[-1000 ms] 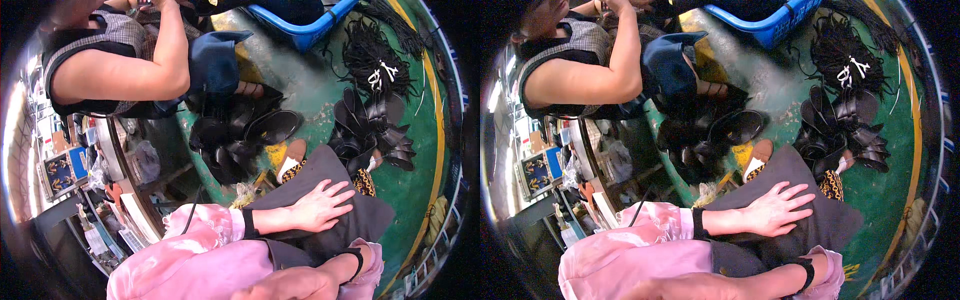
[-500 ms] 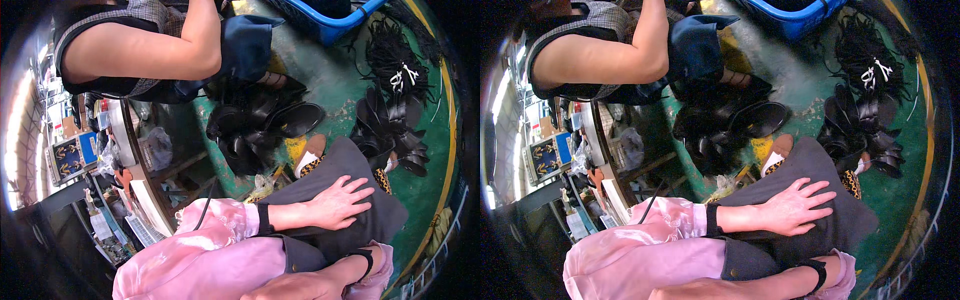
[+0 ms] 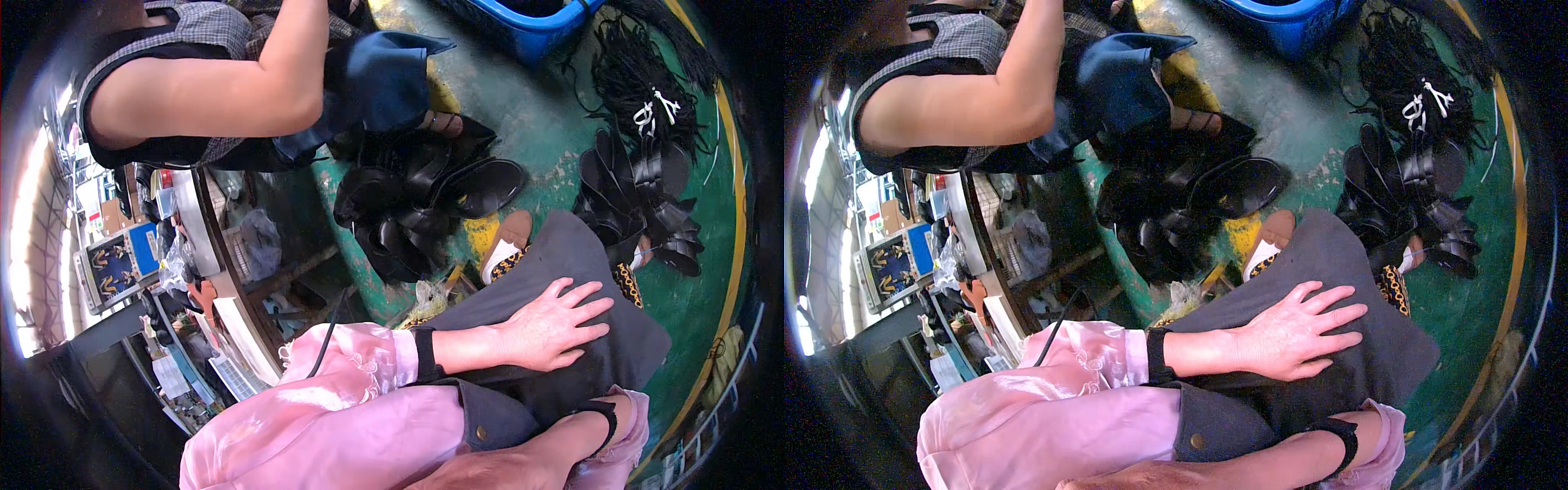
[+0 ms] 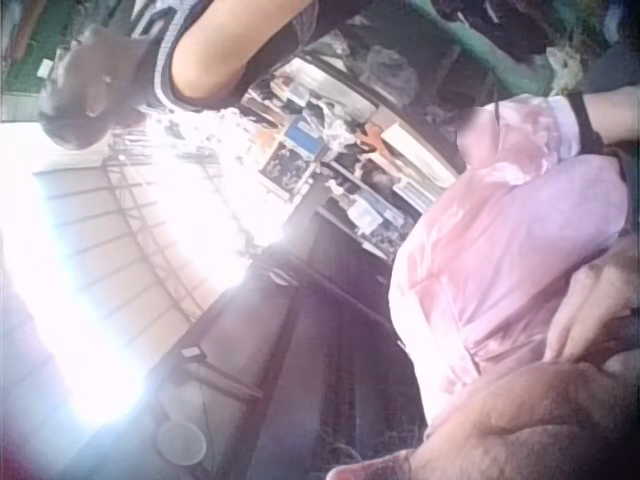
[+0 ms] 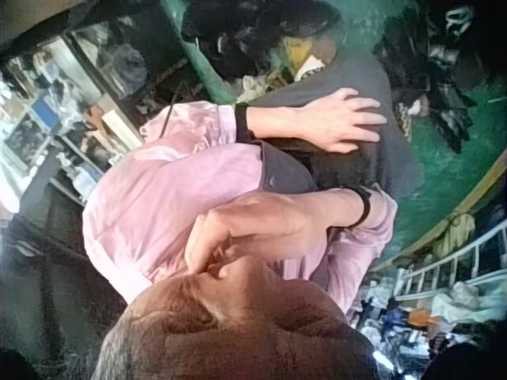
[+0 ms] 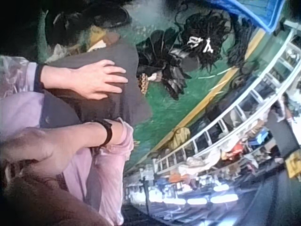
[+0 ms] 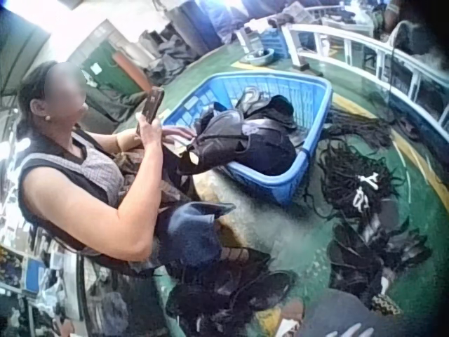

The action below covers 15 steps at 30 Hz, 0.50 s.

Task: Thread laces through the eyelets of black leather shoe uppers.

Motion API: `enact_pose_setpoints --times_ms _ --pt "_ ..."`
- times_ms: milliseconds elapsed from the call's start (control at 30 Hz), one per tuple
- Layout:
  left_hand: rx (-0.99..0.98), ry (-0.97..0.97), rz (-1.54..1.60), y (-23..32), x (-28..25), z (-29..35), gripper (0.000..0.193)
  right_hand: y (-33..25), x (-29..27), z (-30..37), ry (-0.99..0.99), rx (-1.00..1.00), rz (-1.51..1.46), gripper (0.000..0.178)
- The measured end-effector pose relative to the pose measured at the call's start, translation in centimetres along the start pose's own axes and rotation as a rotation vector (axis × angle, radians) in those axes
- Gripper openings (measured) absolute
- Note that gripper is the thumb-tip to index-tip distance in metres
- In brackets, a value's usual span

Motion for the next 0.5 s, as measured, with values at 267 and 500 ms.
enact_pose_setpoints --times_ms 267,500 --pt "-0.002 -0.035 -0.053 0.3 0.4 0.3 0.052 -2.5 0.4 0.1 -0.013 0.111 0.3 0.008" --pt "-0.288 0.175 0.343 -6.2 -1.5 1.6 0.032 -3.5 0.9 0.5 -0.057 0.115 0.36 0.01"
Point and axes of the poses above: each hand's wrist, its own z-axis away from the middle knuckle, its own x-axis out of the palm, y = z × x, the point moved 1 cm from there along -z, towards the middle knuckle, and after that the axes turned 13 degrees about -x, right-handed, at the moved point
